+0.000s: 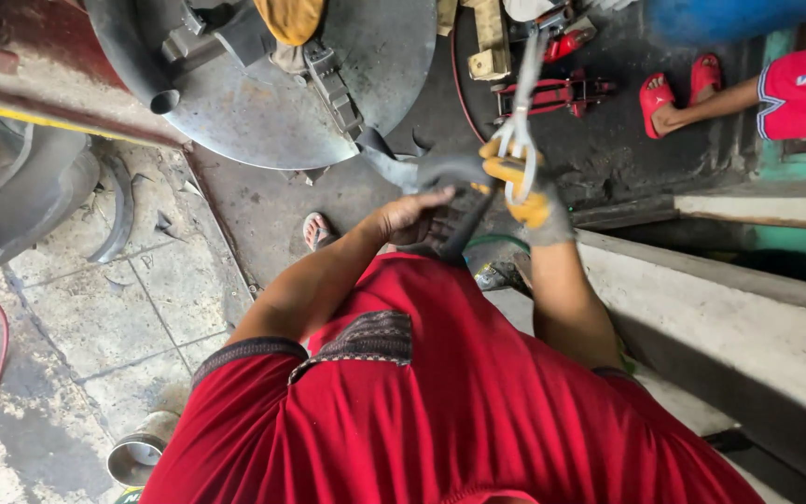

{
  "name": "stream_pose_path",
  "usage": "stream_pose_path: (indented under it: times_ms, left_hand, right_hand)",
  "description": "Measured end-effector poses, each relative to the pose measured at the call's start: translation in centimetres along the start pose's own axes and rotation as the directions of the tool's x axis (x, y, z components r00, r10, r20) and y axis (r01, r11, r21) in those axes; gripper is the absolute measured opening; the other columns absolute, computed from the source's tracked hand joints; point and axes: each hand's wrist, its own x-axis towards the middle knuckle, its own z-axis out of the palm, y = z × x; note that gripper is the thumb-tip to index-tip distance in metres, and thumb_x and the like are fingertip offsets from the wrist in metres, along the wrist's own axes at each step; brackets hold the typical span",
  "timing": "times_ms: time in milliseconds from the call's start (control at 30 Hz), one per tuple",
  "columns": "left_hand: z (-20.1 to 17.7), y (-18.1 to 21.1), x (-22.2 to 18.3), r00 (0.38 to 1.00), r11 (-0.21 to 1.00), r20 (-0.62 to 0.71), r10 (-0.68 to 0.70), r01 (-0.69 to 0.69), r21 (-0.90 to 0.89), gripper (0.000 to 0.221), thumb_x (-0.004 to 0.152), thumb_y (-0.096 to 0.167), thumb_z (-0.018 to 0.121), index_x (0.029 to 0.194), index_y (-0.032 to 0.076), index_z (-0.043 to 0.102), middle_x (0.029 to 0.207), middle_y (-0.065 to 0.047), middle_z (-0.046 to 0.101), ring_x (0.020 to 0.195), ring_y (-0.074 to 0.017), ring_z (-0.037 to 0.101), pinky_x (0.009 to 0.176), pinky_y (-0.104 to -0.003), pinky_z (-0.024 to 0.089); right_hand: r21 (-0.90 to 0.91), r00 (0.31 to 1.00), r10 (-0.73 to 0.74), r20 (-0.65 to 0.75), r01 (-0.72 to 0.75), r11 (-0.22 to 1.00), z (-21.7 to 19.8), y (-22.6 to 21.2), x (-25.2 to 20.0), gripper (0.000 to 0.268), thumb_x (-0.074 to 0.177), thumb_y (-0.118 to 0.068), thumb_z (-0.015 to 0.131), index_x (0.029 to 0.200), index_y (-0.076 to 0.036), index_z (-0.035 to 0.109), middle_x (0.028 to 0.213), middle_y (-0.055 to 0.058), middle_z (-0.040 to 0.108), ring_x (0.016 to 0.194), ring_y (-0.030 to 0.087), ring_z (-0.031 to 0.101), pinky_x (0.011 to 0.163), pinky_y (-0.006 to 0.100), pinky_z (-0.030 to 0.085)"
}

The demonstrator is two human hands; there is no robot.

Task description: Cutting and shaping a thick rubber piece using scissors in a workshop environment.

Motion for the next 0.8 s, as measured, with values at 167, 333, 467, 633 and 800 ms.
stream_pose_path:
  times_ms: [167,333,467,633,800]
  left_hand:
    - [0.5,5.6,-0.3,0.927,0.831,-0.055,0.372,-0.359,-0.425,0.054,0.094,0.046,0.070,0.138,0.018,0.055,0.126,-0.017,0.065,0.108,-0.0409,0.071,0.087,-0.066,0.060]
    - [2.5,9.5,0.7,0.837,0.783,0.055,0.545,-0.483,-0.392,0.036,0.094,0.046,0.066,0.121,0.022,0.070,0.123,-0.008,0.070,0.120,-0.0295,0.066,0.105,-0.062,0.053]
    - [4.2,8.5,3.0,0.850,0.853,-0.077,0.522,-0.517,0.076,0.065,0.091,0.040,0.083,0.146,0.021,0.055,0.135,-0.008,0.056,0.126,-0.0324,0.048,0.099,-0.053,0.049]
    - [1.8,9.5,6.8,0.824,0.828,-0.242,0.512,-0.548,-0.115,0.023,0.091,0.031,0.078,0.107,0.016,0.071,0.099,-0.005,0.069,0.100,-0.0254,0.064,0.090,-0.047,0.051]
    - [0.8,8.5,0.9,0.830,0.838,-0.367,0.420,-0.510,-0.193,0.019,0.089,0.027,0.076,0.100,0.016,0.066,0.089,-0.004,0.068,0.075,-0.0168,0.063,0.059,-0.031,0.046]
  right_hand:
    - [0.386,0.918,-0.056,0.392,-0.108,0.916,-9.2,-0.1,-0.5,0.045,0.084,0.008,0.072,0.125,0.009,0.053,0.114,0.024,0.051,0.096,0.031,0.065,0.069,0.039,0.063]
    - [0.733,0.758,-0.348,0.552,-0.242,0.636,-11.0,-1.3,-2.1,0.063,0.081,0.019,0.069,0.139,0.013,0.044,0.141,0.033,0.045,0.115,0.031,0.062,0.078,0.034,0.060]
    - [0.554,0.847,-0.426,0.319,0.199,0.809,-3.9,-6.6,-4.4,0.048,0.083,0.014,0.069,0.126,0.009,0.049,0.124,0.026,0.050,0.100,0.027,0.063,0.075,0.029,0.058]
    - [-0.253,0.712,-0.698,-0.084,0.662,0.705,2.9,-12.6,-7.5,0.019,0.085,0.005,0.069,0.101,0.003,0.059,0.088,0.013,0.059,0.071,0.019,0.066,0.068,0.020,0.052]
    - [-0.222,0.696,-0.675,-0.245,0.638,0.738,-1.5,-10.7,-4.2,0.021,0.095,-0.004,0.062,0.115,-0.008,0.061,0.113,0.005,0.060,0.101,0.016,0.059,0.092,0.034,0.054]
